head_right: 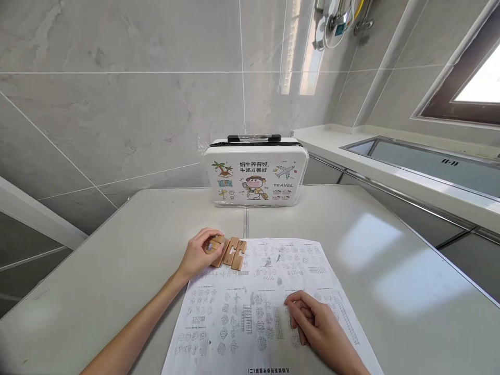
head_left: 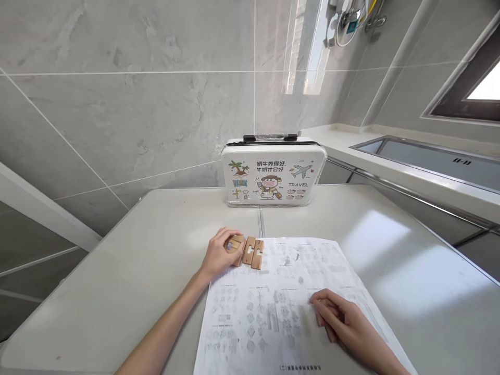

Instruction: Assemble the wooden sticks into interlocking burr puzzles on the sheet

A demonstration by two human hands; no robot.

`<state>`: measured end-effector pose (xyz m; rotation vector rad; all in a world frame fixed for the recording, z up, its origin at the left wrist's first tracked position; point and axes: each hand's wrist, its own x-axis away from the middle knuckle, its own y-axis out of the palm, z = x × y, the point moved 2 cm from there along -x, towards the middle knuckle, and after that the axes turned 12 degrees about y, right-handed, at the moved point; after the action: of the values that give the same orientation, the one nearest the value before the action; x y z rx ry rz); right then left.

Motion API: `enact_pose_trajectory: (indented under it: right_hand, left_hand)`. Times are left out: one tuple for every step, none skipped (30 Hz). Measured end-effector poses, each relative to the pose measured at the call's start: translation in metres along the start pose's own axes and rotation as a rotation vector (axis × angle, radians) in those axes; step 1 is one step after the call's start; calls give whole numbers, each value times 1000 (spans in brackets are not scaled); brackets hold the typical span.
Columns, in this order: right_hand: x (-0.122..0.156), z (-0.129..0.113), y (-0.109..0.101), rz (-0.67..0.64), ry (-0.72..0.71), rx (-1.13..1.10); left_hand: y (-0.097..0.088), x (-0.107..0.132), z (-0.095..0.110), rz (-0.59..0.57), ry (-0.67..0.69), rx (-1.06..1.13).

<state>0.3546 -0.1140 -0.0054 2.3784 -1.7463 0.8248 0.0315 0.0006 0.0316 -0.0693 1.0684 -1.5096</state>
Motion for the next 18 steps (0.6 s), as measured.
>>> enact_pose_trajectory:
  right_hand:
    - [0,-4,2,-11,5,-64]
    - [0,-8,4,-37,14,-137]
    - [-1,-13,6,-47,17,-221]
    - [-2,-18,9,-43,21,-320]
    - [-4,-23,13,-47,27,-428]
    - [-7,-27,17,-78,42,-532]
    - [-10,-32,22,-144,53,-624]
    - [-12,-38,27,-224,51,-701]
    - [-15,-42,32,-289,40,-764]
    - [-18,-46,37,-354,29,-802]
    - [-20,-49,40,-387,22,-830]
    - [-22,-51,42,-387,17,-853]
    - [-24,-51,43,-380,12,-876]
    - [-26,-51,43,-367,9,-899]
    - [-28,-50,43,-354,7,-921]
    - [-29,-48,42,-344,9,-940]
    - [-31,-46,40,-334,12,-955]
    - [-32,-43,39,-325,16,-966]
  left_hand:
    - [3,-1,11,-3,20,35]
    - [8,-1,22,-25,54,78]
    - [14,-2,34,-86,102,120]
    - [20,-2,46,-133,148,152]
    - [27,-1,57,-174,179,176]
    - [34,-1,66,-219,209,206]
    - [41,0,75,-249,228,238]
    - [48,0,82,-261,245,269]
    - [55,0,88,-272,268,301]
    - [61,1,92,-281,295,332]
    - [67,2,95,-287,313,352]
    - [72,2,98,-290,335,363]
    - [76,3,99,-295,341,366]
    - [80,3,99,-297,340,365]
    - [83,4,100,-298,337,361]
    - [85,4,100,-298,327,356]
    - [87,4,100,-298,312,351]
    - [89,4,100,-299,292,346]
